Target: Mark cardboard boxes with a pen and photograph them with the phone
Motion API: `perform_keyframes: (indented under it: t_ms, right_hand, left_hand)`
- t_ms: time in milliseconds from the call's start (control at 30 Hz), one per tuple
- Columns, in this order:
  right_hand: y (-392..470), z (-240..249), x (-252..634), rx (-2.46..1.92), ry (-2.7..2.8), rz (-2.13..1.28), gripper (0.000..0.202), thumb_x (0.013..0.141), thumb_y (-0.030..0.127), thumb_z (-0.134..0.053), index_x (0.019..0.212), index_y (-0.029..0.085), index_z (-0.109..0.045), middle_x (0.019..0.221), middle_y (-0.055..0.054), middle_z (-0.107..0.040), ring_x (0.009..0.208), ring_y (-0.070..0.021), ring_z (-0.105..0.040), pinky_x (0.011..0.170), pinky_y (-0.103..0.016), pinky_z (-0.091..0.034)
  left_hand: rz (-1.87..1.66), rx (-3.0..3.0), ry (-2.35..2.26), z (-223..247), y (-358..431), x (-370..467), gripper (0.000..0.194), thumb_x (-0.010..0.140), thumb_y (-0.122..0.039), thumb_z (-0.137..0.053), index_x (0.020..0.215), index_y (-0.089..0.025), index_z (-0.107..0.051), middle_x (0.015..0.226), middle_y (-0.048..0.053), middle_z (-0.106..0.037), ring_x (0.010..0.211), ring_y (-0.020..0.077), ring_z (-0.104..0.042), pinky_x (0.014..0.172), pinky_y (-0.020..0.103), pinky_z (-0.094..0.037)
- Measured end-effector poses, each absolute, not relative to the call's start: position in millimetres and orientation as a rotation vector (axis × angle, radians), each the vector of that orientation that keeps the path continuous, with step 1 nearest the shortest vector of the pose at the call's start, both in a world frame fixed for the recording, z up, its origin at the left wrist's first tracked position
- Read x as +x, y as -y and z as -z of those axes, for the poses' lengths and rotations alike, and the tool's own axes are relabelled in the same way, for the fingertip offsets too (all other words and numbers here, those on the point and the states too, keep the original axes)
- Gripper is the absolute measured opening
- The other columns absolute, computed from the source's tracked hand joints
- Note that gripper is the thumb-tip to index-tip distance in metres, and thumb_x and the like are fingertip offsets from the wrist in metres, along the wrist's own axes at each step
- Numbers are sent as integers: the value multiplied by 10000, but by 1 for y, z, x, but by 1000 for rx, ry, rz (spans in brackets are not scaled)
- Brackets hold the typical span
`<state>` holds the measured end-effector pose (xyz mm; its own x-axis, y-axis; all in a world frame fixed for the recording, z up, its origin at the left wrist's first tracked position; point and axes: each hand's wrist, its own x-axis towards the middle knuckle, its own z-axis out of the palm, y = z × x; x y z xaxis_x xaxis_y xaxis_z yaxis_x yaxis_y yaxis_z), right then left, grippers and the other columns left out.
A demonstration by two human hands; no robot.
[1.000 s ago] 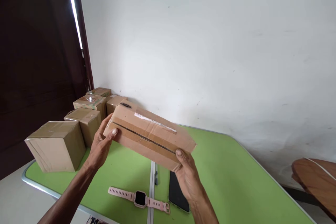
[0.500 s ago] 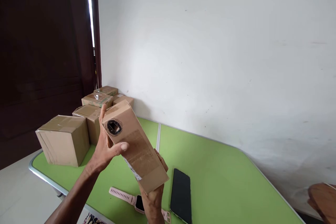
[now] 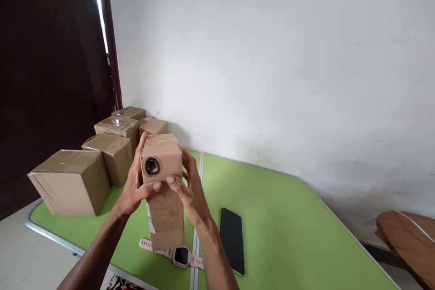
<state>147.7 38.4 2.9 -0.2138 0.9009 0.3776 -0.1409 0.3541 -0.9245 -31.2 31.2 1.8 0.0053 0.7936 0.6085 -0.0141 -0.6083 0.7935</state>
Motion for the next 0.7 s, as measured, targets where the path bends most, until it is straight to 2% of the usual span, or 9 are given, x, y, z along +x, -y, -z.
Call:
perform_keyframes:
  t_ms: [133, 267, 400, 567, 700]
  right_hand:
    - [-28, -13, 129, -705, 1389, -1292, 699, 930, 611, -803, 1528, 319, -588, 1512, -89, -710, 1338, -332, -694, 1098, -480, -594]
    - [-25, -3, 122, -680, 1253, -1324, 613, 947, 604, -787, 1447, 270, -666, 1523, -100, -705, 1387, -354, -664, 1173, -521, -550]
    - [-24, 3, 122, -692, 1208, -1317, 611, 951, 588, -792, 1456, 267, -669, 1526, -102, -705, 1421, -358, -641, 1234, -552, -493]
    - [-16, -5, 124, -729, 1245, -1253, 656, 938, 586, -805, 1510, 314, -632, 1559, -84, -680, 1427, -341, -636, 1201, -514, -515]
    - [-13, -7, 125, -742, 1245, -1255, 658, 919, 589, -822, 1482, 297, -646, 1510, -95, -714, 1380, -340, -671, 1170, -495, -533]
  left_hand:
    - [-1566, 1607, -856, -5, -24, -30, 1154, 849, -631, -812, 1778, -292, -216, 1733, 127, -407, 1646, 422, -314, 1368, 578, -231]
    - [-1529, 1520, -947, -1, -21, -28, 999, 958, -664, -686, 1772, -271, -259, 1736, 129, -406, 1683, 387, -243, 1388, 547, -180]
    - [-1535, 1438, -967, 1, -19, -21, 947, 975, -661, -667, 1755, -269, -300, 1768, 122, -381, 1693, 373, -236, 1395, 542, -163]
    - [-1559, 1398, -964, -3, -16, -16, 859, 974, -563, -670, 1716, -259, -362, 1773, 117, -394, 1668, 383, -304, 1375, 575, -227]
    - [-1611, 1398, -1011, -5, -14, -14, 849, 905, -472, -701, 1682, -273, -423, 1689, 127, -496, 1610, 420, -389, 1314, 622, -335]
